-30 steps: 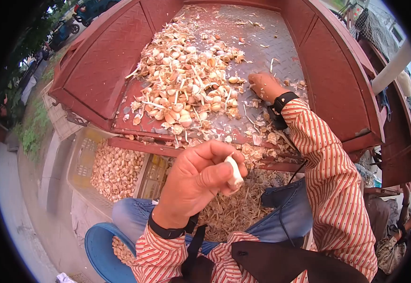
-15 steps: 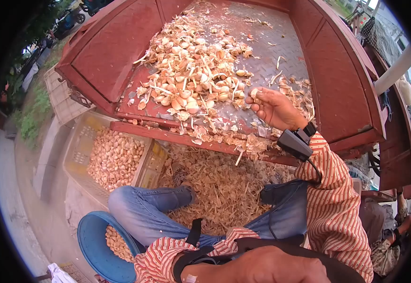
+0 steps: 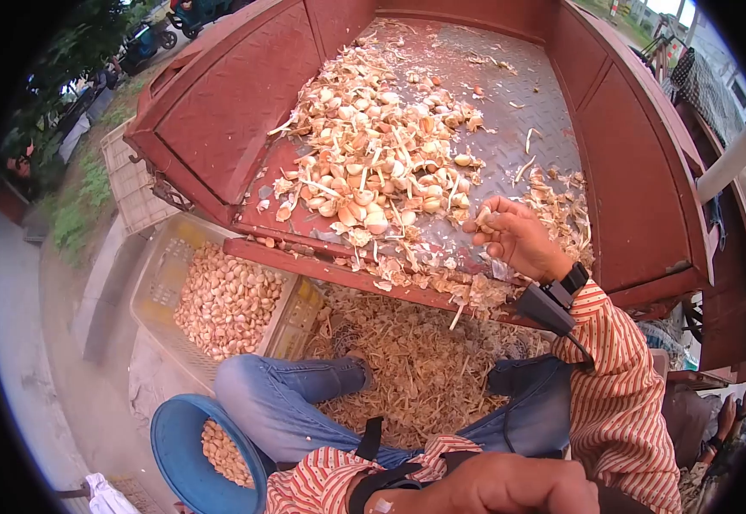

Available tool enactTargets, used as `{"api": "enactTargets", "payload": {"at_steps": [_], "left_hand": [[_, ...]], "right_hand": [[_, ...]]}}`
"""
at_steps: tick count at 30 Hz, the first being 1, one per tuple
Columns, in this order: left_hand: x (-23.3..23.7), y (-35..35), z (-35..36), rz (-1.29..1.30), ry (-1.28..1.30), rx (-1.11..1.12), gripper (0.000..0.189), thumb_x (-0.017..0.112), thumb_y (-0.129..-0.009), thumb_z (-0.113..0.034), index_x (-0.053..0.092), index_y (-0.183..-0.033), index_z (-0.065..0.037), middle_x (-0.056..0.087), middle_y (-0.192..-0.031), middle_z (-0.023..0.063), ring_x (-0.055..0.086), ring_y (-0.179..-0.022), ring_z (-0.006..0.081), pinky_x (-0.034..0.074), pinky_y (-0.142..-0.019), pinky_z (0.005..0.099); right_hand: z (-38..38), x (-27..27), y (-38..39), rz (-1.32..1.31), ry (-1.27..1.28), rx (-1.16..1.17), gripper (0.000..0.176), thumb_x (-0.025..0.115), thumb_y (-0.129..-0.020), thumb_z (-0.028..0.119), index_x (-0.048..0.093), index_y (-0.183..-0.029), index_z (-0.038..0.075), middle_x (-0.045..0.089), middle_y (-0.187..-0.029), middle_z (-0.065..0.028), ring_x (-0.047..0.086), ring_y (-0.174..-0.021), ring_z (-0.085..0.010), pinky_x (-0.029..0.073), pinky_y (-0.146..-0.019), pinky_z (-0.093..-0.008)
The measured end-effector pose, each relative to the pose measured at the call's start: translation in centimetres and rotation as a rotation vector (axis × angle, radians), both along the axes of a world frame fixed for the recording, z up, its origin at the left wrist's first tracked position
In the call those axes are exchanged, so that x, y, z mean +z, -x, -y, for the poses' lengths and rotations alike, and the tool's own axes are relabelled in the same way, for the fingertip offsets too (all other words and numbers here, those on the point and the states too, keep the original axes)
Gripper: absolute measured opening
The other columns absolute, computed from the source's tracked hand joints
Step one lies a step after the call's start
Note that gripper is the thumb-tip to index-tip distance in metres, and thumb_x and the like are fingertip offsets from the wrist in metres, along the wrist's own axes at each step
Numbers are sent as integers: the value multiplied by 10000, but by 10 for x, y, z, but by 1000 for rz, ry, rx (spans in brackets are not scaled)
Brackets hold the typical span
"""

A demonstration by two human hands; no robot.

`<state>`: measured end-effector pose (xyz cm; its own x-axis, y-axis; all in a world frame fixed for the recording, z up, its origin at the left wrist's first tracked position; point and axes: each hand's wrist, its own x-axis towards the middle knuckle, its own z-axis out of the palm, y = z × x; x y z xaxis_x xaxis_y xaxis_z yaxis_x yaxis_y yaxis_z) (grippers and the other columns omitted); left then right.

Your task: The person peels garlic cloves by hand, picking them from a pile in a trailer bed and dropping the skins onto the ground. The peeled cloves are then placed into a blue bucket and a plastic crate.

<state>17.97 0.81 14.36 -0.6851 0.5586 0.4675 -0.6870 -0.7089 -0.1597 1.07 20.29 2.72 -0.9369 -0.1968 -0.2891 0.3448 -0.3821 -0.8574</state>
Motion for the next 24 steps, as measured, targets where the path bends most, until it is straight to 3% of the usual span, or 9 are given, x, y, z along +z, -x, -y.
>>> {"api": "enactTargets", "payload": {"at_steps": [2,5,6,8,9,11,15,18,24], "left_hand": [[7,3,4,41,26,68,220,600,-815,30,532,-992,140,595,-878,213,613,-768,244,485,-650,322],[5,44,50,-103,497,178,208,568,-877,-131,508,-977,41,557,-853,227,511,-706,217,434,-578,268],[8,65,70,-158,650,290,204,501,-916,-140,474,-1015,36,533,-880,198,477,-708,195,420,-554,263],[-21,102,108,-65,870,875,251,469,-933,-151,456,-1104,31,512,-945,148,462,-722,134,416,-601,224],[-37,127,138,-173,1079,1115,253,500,-902,-90,482,-1111,50,548,-1009,175,525,-838,145,440,-766,243],[-70,165,179,-81,1900,1423,337,520,-882,-78,467,-1186,57,538,-1105,155,526,-958,147,422,-841,264],[-114,173,211,-97,2002,1273,355,532,-869,-85,480,-1196,44,516,-1185,125,543,-989,143,427,-840,259],[-100,162,152,-228,1888,1020,374,533,-888,-147,467,-1216,18,542,-1137,97,567,-925,128,448,-758,223],[-109,162,23,-249,1529,555,332,505,-926,-238,502,-1145,11,594,-961,89,597,-750,90,461,-580,172]], "right_hand": [[-4,1,6,-23,53,-52,111,458,-896,103,473,-999,62,596,-967,-118,610,-745,-126,495,-542,-178],[-19,-8,35,-90,120,-79,174,483,-898,164,481,-1042,67,593,-969,-88,582,-796,-97,456,-517,-154],[-26,-10,52,-102,-84,-93,185,497,-893,184,495,-1026,55,598,-952,-97,584,-792,-117,456,-526,-182],[-37,-14,88,-121,-480,-120,222,523,-883,223,524,-993,31,609,-918,-115,587,-786,-155,456,-544,-237],[-42,-19,108,-244,-775,-159,239,533,-876,240,532,-960,16,607,-896,-134,588,-778,-189,454,-569,-274],[-49,-33,140,-486,-1363,-234,290,551,-862,273,549,-892,-15,605,-850,-174,591,-761,-257,451,-618,-347],[-38,-55,160,-453,-1608,-82,316,537,-842,270,557,-830,-45,588,-796,-228,583,-739,-330,438,-667,-397],[-37,-45,147,-479,-1510,-15,301,508,-818,284,591,-838,-5,621,-875,-213,585,-840,-383,447,-706,-454],[27,17,28,-534,-1116,-12,210,522,-836,187,545,-807,-20,575,-661,-174,565,-608,-282,431,-575,-365]]}}
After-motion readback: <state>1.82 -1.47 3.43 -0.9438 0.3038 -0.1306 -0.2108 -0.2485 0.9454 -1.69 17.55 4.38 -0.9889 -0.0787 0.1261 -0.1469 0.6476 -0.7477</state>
